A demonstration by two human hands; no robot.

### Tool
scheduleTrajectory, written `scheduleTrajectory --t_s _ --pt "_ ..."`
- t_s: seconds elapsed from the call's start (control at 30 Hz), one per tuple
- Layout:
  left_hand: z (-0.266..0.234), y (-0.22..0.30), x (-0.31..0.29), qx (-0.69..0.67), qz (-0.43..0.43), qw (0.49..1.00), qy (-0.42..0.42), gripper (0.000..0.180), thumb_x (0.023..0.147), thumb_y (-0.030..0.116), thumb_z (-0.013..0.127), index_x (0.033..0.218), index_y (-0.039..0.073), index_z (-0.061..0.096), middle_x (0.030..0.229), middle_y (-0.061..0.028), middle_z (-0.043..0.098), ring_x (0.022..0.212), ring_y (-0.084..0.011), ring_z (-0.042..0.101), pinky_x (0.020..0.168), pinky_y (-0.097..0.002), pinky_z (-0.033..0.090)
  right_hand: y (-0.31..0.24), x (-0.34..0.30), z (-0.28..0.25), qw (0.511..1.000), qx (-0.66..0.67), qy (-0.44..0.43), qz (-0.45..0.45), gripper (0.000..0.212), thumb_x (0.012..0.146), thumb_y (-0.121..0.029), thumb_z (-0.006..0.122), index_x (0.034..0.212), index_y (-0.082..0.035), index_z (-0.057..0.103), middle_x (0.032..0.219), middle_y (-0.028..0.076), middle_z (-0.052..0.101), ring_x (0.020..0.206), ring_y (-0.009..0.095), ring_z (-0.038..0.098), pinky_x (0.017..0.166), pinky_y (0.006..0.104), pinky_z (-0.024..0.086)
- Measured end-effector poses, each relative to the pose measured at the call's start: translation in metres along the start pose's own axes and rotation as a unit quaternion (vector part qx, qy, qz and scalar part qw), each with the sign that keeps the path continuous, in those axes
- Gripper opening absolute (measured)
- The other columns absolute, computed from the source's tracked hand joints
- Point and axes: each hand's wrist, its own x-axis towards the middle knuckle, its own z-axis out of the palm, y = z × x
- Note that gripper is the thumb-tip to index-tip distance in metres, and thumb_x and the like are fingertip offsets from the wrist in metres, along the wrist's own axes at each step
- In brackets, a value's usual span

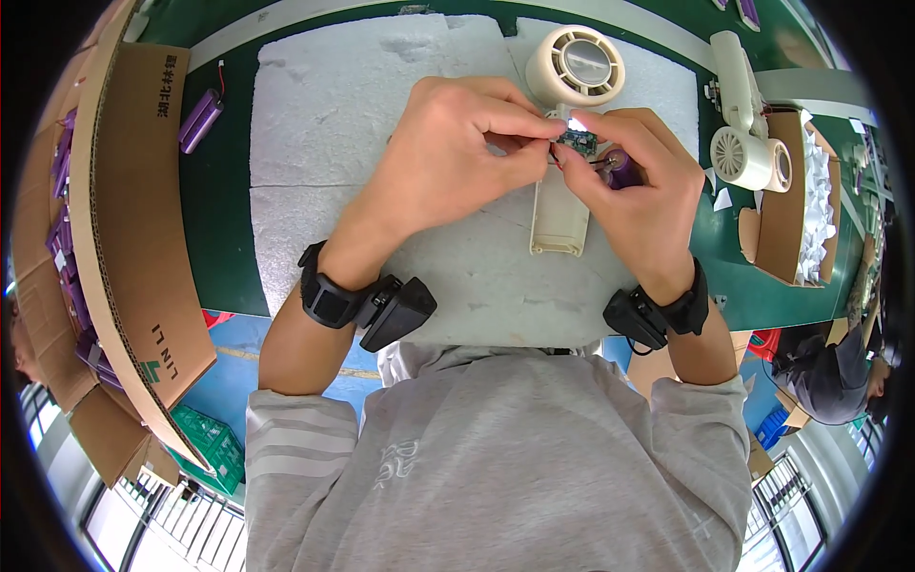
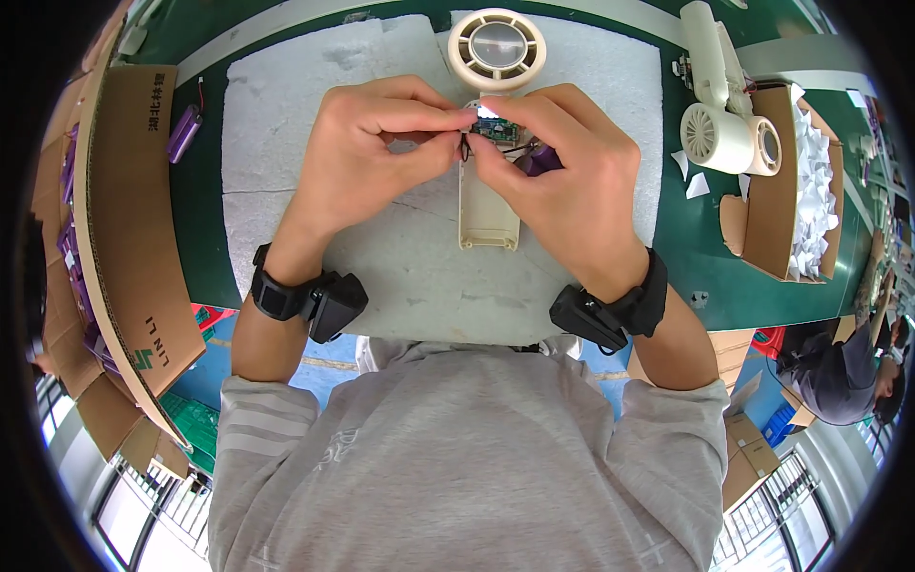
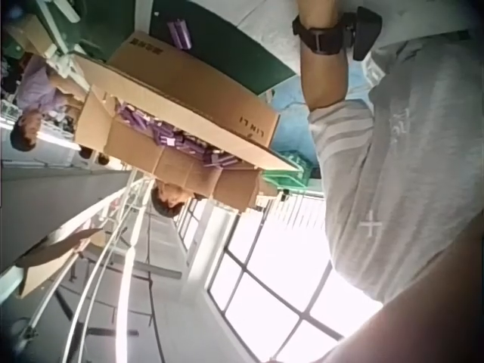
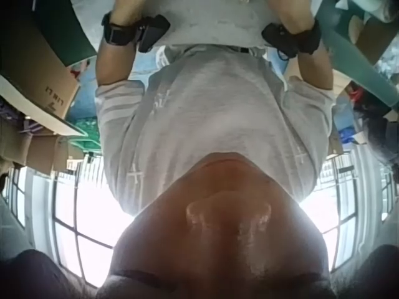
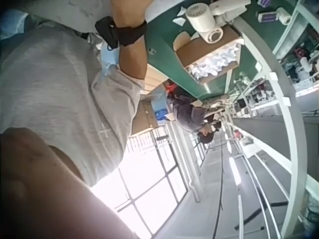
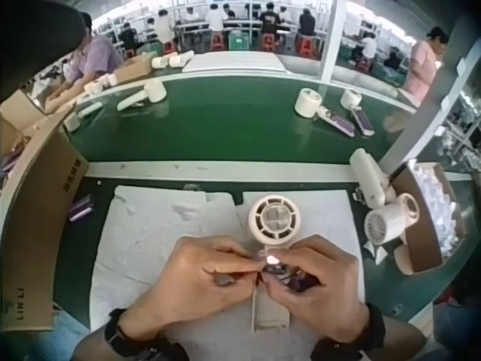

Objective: Assembling circuit boards and batteries into hair dryer housings on an assembly line.

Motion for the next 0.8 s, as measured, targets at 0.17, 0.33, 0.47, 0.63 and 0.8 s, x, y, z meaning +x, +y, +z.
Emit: scheduleTrajectory --t_s 0.17,0.33,0.47,0.63,0.8 --pt "-0.007 0.002 0.000 -0.033 -0.035 0.997 -0.053 0.026 0.076 -0.010 0.067 0.099 0.001 0.072 0.091 -0.0070 0.066 0.082 -0.0154 0.068 0.072 -0.0259 0.056 -0.009 0.000 -0.006 0.999 0.006 -0.028 0.038 0.025 0.075 0.000 0.076 0.098 -0.003 0.069 0.091 0.005 0.066 0.060 0.007 0.054 0.053 0.0202 0.043" --pt "-0.009 0.004 0.002 -0.078 -0.095 0.987 -0.100 0.032 0.078 -0.011 0.065 0.108 0.001 0.068 0.094 -0.0053 0.065 0.085 -0.0136 0.065 0.076 -0.0260 0.054 -0.012 -0.003 -0.013 0.997 -0.008 -0.071 0.040 0.019 0.077 0.001 0.073 0.095 -0.004 0.069 0.091 0.006 0.065 0.059 0.010 0.054 0.052 0.0212 0.043" --pt "-0.008 0.005 0.002 -0.112 -0.136 0.976 -0.127 0.037 0.080 -0.011 0.062 0.115 0.002 0.064 0.095 -0.0041 0.065 0.083 -0.0116 0.063 0.076 -0.0246 0.053 -0.007 -0.005 -0.012 0.998 -0.015 -0.063 0.002 0.018 0.076 0.001 0.073 0.093 -0.003 0.070 0.090 0.006 0.064 0.060 0.010 0.055 0.053 0.0216 0.043" --pt "-0.008 0.006 0.004 -0.127 -0.180 0.966 -0.137 0.036 0.084 -0.009 0.058 0.117 0.003 0.064 0.096 -0.0028 0.066 0.082 -0.0089 0.062 0.073 -0.0218 0.051 -0.007 -0.004 -0.010 0.998 -0.038 -0.042 -0.003 0.018 0.076 0.001 0.073 0.093 -0.003 0.070 0.090 0.006 0.064 0.061 0.011 0.056 0.053 0.0217 0.044" --pt "-0.004 0.008 0.004 -0.134 -0.187 0.966 -0.119 0.035 0.085 -0.008 0.057 0.118 0.003 0.063 0.096 -0.0025 0.066 0.083 -0.0086 0.062 0.072 -0.0210 0.050 -0.009 -0.003 -0.007 0.999 -0.047 -0.022 -0.003 0.021 0.075 0.001 0.075 0.096 -0.003 0.071 0.090 0.006 0.064 0.062 0.011 0.057 0.052 0.0220 0.045"
